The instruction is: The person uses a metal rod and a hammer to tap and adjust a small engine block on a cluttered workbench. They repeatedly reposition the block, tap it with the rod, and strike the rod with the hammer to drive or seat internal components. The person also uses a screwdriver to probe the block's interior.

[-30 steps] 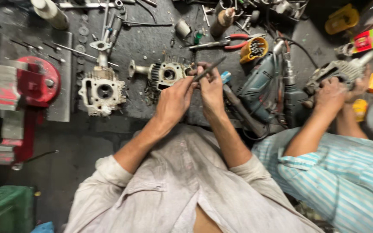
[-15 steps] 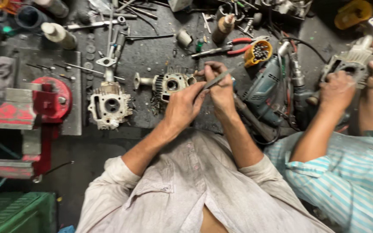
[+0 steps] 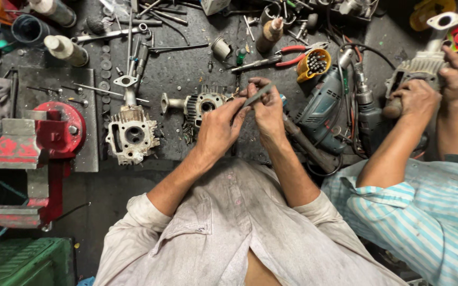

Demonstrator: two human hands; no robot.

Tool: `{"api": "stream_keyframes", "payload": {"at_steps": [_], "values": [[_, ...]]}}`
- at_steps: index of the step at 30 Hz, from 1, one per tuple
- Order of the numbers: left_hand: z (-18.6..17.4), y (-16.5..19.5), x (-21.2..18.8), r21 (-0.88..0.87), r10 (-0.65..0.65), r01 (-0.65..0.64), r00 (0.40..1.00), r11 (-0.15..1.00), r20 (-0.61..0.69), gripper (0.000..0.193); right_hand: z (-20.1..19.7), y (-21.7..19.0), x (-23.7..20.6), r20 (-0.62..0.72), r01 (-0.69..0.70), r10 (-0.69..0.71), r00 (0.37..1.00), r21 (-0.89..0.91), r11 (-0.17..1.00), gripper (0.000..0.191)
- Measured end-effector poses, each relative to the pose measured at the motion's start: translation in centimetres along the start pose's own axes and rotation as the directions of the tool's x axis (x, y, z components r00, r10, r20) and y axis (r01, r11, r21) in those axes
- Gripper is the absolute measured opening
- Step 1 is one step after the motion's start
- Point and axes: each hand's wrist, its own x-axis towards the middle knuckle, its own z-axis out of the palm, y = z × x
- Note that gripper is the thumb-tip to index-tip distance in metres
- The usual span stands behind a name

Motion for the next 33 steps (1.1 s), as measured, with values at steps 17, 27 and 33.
{"api": "stream_keyframes", "payload": {"at_steps": [17,27,33], "values": [[-0.3,-0.9,1.1,-0.07,0.015,-0.016,1.0,0.997,-0.018,0.019,0.0,0.3,1.4,0.03,0.01,-0.007,1.0,-0.102,0.995,0.032],[-0.4,-1.4,0.5,-0.005,0.007,-0.007,1.0,1.0,0.028,0.018,0.5,0.6,1.7,0.09,-0.012,0.018,0.996,-0.072,0.997,0.03],[-0.4,-1.2,0.8,-0.022,-0.044,0.045,0.998,0.999,0.044,0.015,0.2,0.2,1.8,0.086,-0.016,0.025,0.996,-0.099,0.995,0.028]]}}
